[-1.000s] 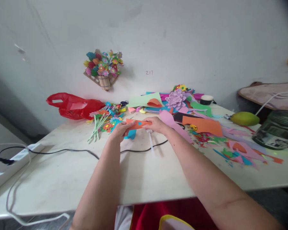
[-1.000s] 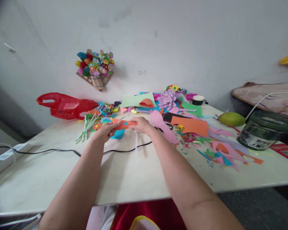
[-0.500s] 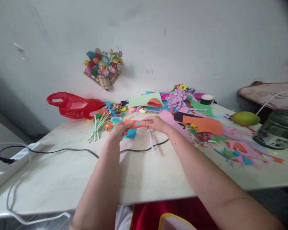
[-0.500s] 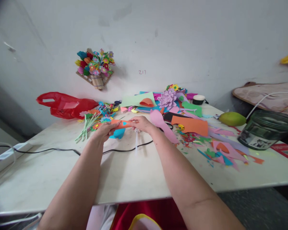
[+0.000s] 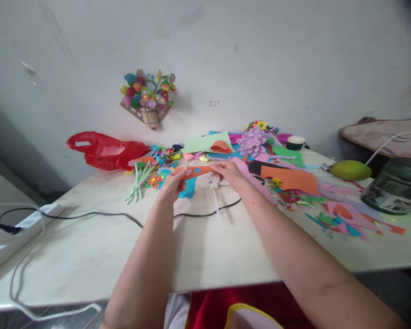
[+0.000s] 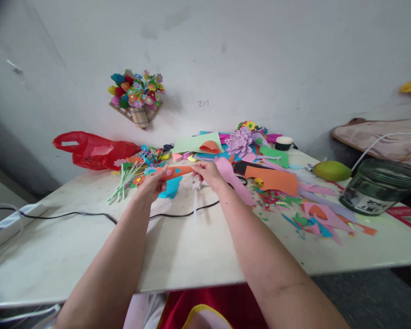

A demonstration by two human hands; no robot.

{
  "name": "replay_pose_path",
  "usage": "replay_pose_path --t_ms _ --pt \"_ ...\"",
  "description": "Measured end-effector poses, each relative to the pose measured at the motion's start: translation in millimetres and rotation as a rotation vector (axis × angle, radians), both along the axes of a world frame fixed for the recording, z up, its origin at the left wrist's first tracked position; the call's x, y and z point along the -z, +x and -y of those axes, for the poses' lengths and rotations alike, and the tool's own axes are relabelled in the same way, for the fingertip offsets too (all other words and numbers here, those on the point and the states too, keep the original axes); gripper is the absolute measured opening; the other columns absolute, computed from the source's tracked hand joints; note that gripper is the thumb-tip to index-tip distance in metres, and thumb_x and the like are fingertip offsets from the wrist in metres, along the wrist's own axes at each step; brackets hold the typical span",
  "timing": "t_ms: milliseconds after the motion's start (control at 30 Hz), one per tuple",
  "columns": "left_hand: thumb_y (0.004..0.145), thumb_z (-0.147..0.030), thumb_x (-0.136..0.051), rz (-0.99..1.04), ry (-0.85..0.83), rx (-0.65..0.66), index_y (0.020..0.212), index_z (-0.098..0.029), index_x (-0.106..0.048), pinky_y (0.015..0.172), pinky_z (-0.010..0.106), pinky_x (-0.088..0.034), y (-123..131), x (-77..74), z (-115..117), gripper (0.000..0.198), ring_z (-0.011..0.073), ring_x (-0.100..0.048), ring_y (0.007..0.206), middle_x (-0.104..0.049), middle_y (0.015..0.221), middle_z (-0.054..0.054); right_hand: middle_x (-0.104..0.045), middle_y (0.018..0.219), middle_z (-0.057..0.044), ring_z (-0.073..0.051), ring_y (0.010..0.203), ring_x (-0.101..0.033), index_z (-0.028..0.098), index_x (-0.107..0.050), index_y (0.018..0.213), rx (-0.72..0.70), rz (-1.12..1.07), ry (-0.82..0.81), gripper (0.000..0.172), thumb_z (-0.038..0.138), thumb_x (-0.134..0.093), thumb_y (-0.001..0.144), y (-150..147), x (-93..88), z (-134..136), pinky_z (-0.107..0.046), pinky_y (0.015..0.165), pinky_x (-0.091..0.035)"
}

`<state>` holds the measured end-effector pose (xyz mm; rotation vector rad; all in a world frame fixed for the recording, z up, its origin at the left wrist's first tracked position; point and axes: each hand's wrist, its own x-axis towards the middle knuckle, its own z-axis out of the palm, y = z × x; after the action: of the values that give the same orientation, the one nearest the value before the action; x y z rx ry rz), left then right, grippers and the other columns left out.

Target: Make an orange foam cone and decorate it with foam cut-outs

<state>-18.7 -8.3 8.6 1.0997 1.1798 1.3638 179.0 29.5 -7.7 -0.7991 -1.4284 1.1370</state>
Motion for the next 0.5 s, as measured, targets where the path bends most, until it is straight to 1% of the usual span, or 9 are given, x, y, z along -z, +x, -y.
replay_pose_path --t_ms 100,200,367,500 --pt "0.054 -0.045 -0.076 -0.084 0.05 0.006 0.061 -0.014 -0.061 0.033 0.021 -0.012 -0.8 3.1 -0.8 0.035 0.0049 -0.029 0.03 -0.035 0.034 -0.006 -0.063 0.061 -0.002 -0.004 0.038 -0.043 0.012 -0.065 0.078 -0.01 0.012 0.012 0.035 0.044 -0.069 0.065 -1.7 -0.7 1.6 -0.018 0.035 -0.036" --pt "0.055 -0.044 -0.075 -0.103 0.091 -0.01 0.067 -0.013 -0.065 0.033 0.021 -0.012 -1.7 5.0 -1.7 0.035 0.0045 -0.028 0.032 -0.034 0.036 -0.006 -0.063 0.06 -0.001 -0.004 0.038 -0.043 0.013 -0.064 0.077 -0.016 0.022 0.024 0.033 0.043 -0.068 0.066 -3.5 -0.9 3.1 -0.018 0.036 -0.035" --pt "0.053 -0.04 -0.076 -0.073 0.075 -0.033 0.063 -0.013 -0.064 0.034 0.02 -0.015 -2.5 5.5 -3.0 0.031 0.0033 -0.026 0.034 -0.035 0.039 -0.007 -0.062 0.059 0.0 -0.004 0.038 -0.044 0.013 -0.063 0.073 -0.026 0.03 0.033 0.031 0.043 -0.068 0.066 -6.6 -1.4 6.8 -0.018 0.036 -0.034" --pt "0.053 -0.043 -0.076 -0.085 0.072 -0.011 0.065 -0.014 -0.062 0.034 0.021 -0.014 -1.3 5.0 -2.0 0.035 0.0039 -0.027 0.033 -0.034 0.038 -0.007 -0.061 0.058 0.0 -0.004 0.038 -0.043 0.013 -0.062 0.071 -0.012 0.015 0.029 0.029 0.041 -0.068 0.066 -6.7 -1.1 6.5 -0.018 0.037 -0.032"
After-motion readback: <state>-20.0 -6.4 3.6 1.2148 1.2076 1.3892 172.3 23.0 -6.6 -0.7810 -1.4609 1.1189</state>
